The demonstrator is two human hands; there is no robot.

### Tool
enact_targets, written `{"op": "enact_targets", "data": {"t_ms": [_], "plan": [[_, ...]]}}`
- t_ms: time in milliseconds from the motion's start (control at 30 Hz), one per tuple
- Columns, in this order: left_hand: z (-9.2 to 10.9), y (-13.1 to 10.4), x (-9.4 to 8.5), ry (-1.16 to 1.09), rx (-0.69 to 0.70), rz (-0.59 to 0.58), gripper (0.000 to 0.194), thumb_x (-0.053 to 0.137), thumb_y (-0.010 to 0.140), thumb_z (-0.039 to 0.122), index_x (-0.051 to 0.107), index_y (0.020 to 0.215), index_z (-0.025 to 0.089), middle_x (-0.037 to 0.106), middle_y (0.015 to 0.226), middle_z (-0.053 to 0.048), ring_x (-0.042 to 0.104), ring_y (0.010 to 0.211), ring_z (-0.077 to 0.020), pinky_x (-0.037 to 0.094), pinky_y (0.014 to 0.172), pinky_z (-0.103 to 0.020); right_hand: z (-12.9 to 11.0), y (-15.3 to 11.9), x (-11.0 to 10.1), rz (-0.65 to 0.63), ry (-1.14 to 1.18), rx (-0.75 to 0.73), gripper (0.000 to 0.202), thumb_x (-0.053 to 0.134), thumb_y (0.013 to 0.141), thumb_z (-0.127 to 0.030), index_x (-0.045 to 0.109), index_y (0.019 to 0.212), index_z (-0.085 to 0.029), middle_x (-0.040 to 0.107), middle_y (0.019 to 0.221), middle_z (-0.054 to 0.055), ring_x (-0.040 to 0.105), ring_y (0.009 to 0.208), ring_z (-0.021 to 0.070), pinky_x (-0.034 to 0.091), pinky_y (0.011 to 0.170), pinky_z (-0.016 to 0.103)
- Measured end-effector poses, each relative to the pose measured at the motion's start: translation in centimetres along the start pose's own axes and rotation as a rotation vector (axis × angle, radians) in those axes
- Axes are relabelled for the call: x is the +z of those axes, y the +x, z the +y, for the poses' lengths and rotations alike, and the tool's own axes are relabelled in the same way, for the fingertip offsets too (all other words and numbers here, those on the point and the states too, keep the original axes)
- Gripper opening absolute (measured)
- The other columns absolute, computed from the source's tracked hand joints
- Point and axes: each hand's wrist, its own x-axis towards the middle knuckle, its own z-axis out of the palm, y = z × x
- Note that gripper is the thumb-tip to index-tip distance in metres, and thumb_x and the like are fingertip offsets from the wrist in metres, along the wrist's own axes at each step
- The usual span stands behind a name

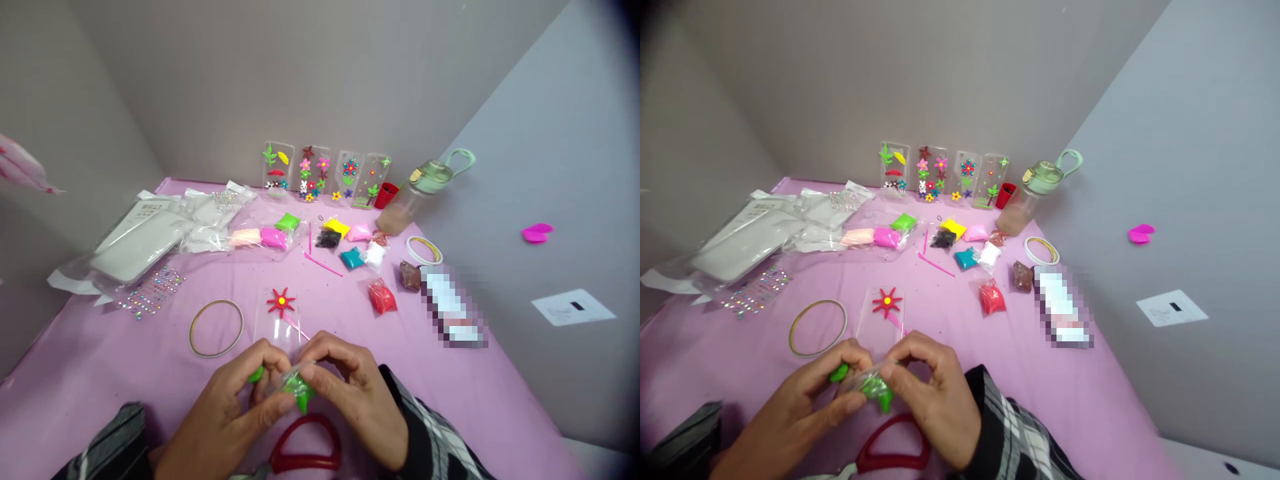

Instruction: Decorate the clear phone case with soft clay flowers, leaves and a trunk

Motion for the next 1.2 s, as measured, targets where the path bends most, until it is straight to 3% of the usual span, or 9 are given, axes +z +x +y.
{"op": "enact_targets", "data": {"t_ms": [100,267,600,800,933,1000,1100,1200], "plan": [[0.1,-0.3,0.2,0.042,0.014,0.023,0.029,0.048,0.096,0.044,0.052,0.075,0.024,0.046,0.070,0.004,0.045,0.066,-0.0153,0.038,0.062,-0.025,0.0,-0.2,0.3,0.007,-0.053,-0.017,0.025,0.068,0.088,-0.036,0.067,0.072,-0.018,0.060,0.073,0.001,0.054,0.072,0.0158,0.042,0.069,0.029],[0.3,-0.6,0.2,0.103,0.039,0.034,0.031,0.041,0.099,0.044,0.049,0.076,0.023,0.045,0.070,0.004,0.045,0.064,-0.0148,0.037,0.060,-0.025,0.0,-0.3,0.4,-0.010,-0.090,-0.041,0.023,0.064,0.091,-0.036,0.067,0.076,-0.018,0.060,0.074,0.001,0.054,0.072,0.0153,0.041,0.068,0.027],[-0.5,0.1,-0.1,0.006,-0.069,0.018,0.029,0.051,0.092,0.048,0.052,0.077,0.023,0.043,0.071,0.004,0.043,0.068,-0.0154,0.038,0.064,-0.025,-0.3,-0.2,-0.1,0.040,-0.182,-0.097,0.020,0.060,0.091,-0.025,0.063,0.072,-0.017,0.058,0.072,-0.001,0.052,0.069,0.0131,0.039,0.066,0.025],[-1.1,0.0,0.2,0.045,-0.059,-0.019,0.033,0.048,0.093,0.049,0.051,0.074,0.023,0.042,0.068,0.004,0.042,0.065,-0.0156,0.035,0.062,-0.026,0.0,-0.2,0.4,-0.073,-0.126,-0.053,0.017,0.062,0.090,-0.032,0.066,0.083,-0.017,0.061,0.078,0.001,0.055,0.073,0.0148,0.042,0.069,0.026],[-1.4,0.3,0.5,-0.128,-0.091,-0.008,0.027,0.060,0.087,0.047,0.057,0.076,0.023,0.047,0.070,0.004,0.045,0.068,-0.0155,0.039,0.065,-0.025,-0.1,-0.2,0.4,-0.034,-0.168,-0.077,0.021,0.062,0.091,-0.027,0.064,0.073,-0.017,0.059,0.071,-0.001,0.053,0.067,0.0131,0.040,0.064,0.025],[-1.3,0.4,0.4,-0.271,-0.118,0.105,0.021,0.067,0.084,0.044,0.062,0.092,0.026,0.055,0.080,0.003,0.052,0.076,-0.0166,0.044,0.071,-0.026,0.0,0.0,0.1,-0.007,-0.185,-0.104,0.020,0.064,0.090,-0.026,0.066,0.072,-0.017,0.060,0.071,-0.001,0.054,0.069,0.0139,0.041,0.066,0.026],[-1.0,0.5,0.3,-0.506,-0.114,0.247,0.038,0.075,0.078,0.039,0.062,0.113,0.029,0.064,0.107,-0.003,0.059,0.102,-0.0225,0.047,0.093,-0.033,0.3,0.6,-1.0,0.017,-0.247,-0.190,0.016,0.065,0.091,-0.024,0.072,0.077,-0.019,0.067,0.077,0.002,0.058,0.080,0.0172,0.045,0.075,0.029],[-0.7,0.5,0.3,-0.656,-0.119,0.220,0.028,0.076,0.079,0.037,0.067,0.103,0.025,0.065,0.115,-0.005,0.059,0.114,-0.0258,0.045,0.103,-0.037,0.9,1.4,-3.2,0.184,-0.341,-0.327,0.014,0.062,0.093,-0.021,0.075,0.089,-0.024,0.070,0.084,0.002,0.061,0.082,0.0178,0.046,0.076,0.031]]}}
